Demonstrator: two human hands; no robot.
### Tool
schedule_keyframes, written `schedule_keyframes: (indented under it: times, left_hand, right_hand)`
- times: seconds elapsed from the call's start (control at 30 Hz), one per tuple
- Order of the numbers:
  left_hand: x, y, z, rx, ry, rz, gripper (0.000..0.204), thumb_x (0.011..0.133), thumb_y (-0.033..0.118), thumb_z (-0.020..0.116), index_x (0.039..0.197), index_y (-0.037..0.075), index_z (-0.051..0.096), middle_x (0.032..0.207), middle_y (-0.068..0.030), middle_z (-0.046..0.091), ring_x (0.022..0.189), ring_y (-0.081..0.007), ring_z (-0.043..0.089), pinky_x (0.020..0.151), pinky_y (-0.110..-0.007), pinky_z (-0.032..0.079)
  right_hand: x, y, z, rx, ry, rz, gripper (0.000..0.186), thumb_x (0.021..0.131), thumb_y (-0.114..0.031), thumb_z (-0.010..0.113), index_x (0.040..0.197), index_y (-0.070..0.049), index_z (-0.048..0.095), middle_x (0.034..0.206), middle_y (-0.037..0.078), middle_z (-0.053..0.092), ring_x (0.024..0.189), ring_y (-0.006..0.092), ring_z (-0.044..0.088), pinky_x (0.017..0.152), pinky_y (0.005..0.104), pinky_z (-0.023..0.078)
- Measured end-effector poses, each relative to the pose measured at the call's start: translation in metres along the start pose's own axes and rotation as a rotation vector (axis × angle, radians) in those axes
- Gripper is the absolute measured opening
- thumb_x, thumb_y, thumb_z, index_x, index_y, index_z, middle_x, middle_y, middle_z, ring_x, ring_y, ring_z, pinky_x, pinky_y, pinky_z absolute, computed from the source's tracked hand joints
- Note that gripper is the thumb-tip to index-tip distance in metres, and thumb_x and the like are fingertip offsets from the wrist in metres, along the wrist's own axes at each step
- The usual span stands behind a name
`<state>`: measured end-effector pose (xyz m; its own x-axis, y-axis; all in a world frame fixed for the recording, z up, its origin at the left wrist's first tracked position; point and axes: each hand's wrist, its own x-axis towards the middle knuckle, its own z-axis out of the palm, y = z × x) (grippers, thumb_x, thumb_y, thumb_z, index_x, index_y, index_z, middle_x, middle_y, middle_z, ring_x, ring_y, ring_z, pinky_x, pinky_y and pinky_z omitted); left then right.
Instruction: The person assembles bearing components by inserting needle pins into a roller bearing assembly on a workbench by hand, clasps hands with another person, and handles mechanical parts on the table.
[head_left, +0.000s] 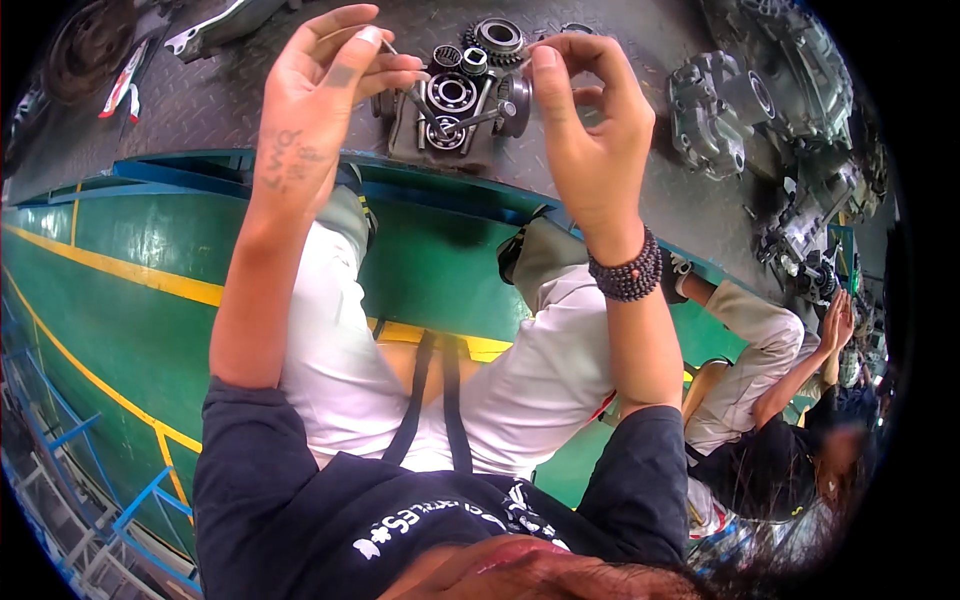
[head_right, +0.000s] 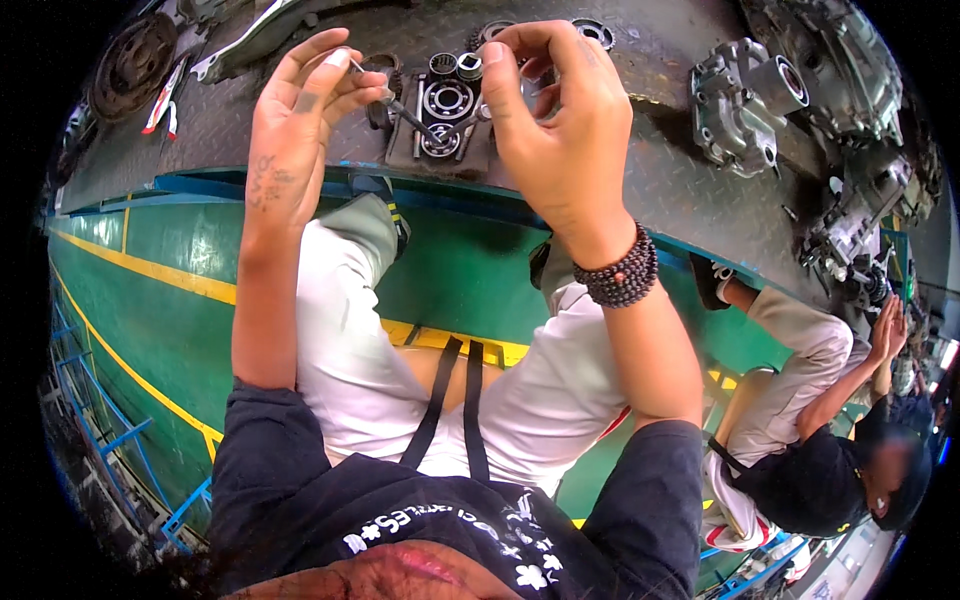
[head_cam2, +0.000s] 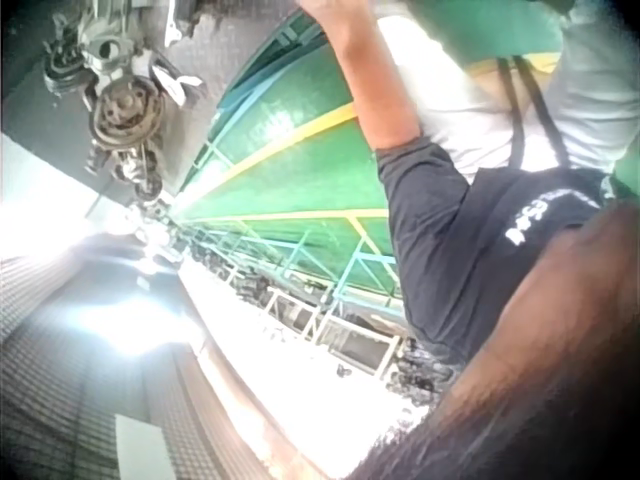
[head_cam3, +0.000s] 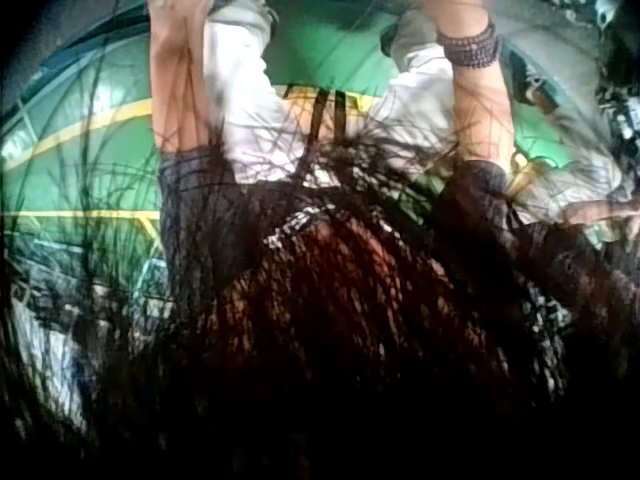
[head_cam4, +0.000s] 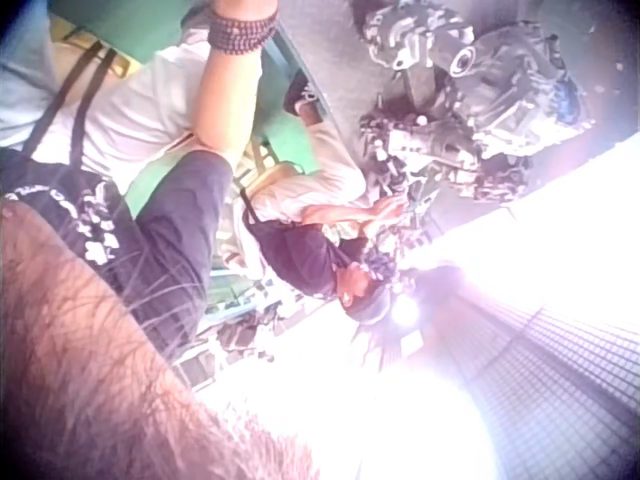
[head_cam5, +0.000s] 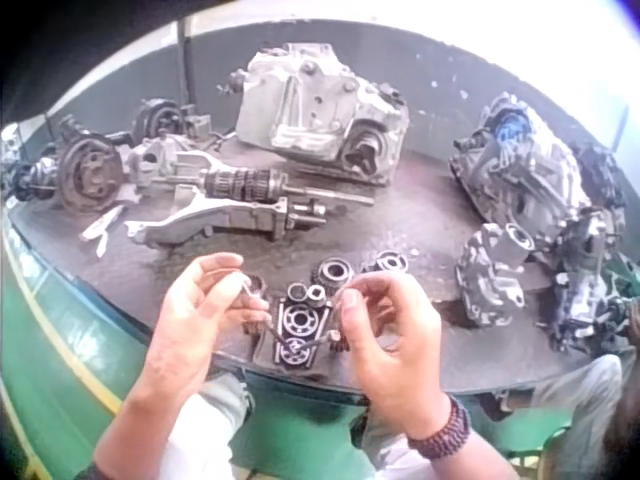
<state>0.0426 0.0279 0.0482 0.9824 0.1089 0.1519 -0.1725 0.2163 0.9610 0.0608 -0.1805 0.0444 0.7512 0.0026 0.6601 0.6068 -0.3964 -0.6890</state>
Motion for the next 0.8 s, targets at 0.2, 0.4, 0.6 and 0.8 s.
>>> schedule_keyframes:
  times: [0.2,0.4,0.6,0.8]
  left_hand:
    - [0.0,0.002,0.001,0.159,0.04,0.078,0.03,0.096,0.013,0.064,0.12,-0.003,0.058,0.105,-0.0111,0.062,0.095,-0.0205,0.068,0.089,-0.031,0.055]
    - [-0.002,0.002,-0.004,0.197,-0.019,0.089,0.022,0.092,0.007,0.067,0.113,-0.001,0.063,0.101,-0.0072,0.064,0.096,-0.0147,0.066,0.088,-0.027,0.054]
    - [-0.003,0.0,-0.007,0.472,-0.045,0.161,0.02,0.091,0.007,0.069,0.111,0.003,0.068,0.101,-0.0029,0.067,0.093,-0.0085,0.063,0.088,-0.023,0.05]
    - [-0.001,-0.001,-0.012,0.491,-0.073,0.161,0.018,0.092,0.008,0.068,0.109,0.002,0.069,0.1,-0.0033,0.069,0.093,-0.0085,0.064,0.087,-0.023,0.049]
  right_hand:
    - [0.003,0.017,-0.01,0.154,-0.162,0.129,0.01,0.091,-0.013,0.065,0.095,-0.003,0.067,0.085,0.004,0.071,0.071,0.0106,0.062,0.058,0.0243,0.047]
    - [0.004,0.011,-0.024,-0.013,-0.381,0.056,0.015,0.086,-0.009,0.068,0.101,-0.01,0.073,0.089,0.003,0.07,0.071,0.0122,0.061,0.057,0.0251,0.046]
    - [0.0,0.011,-0.036,-0.091,-0.439,-0.031,0.017,0.083,-0.008,0.071,0.1,-0.01,0.073,0.086,0.004,0.067,0.069,0.0167,0.06,0.061,0.0265,0.048]
    - [0.001,0.008,-0.035,-0.06,-0.445,0.083,0.022,0.082,-0.006,0.073,0.104,-0.01,0.072,0.085,0.004,0.065,0.069,0.0148,0.06,0.061,0.0269,0.048]
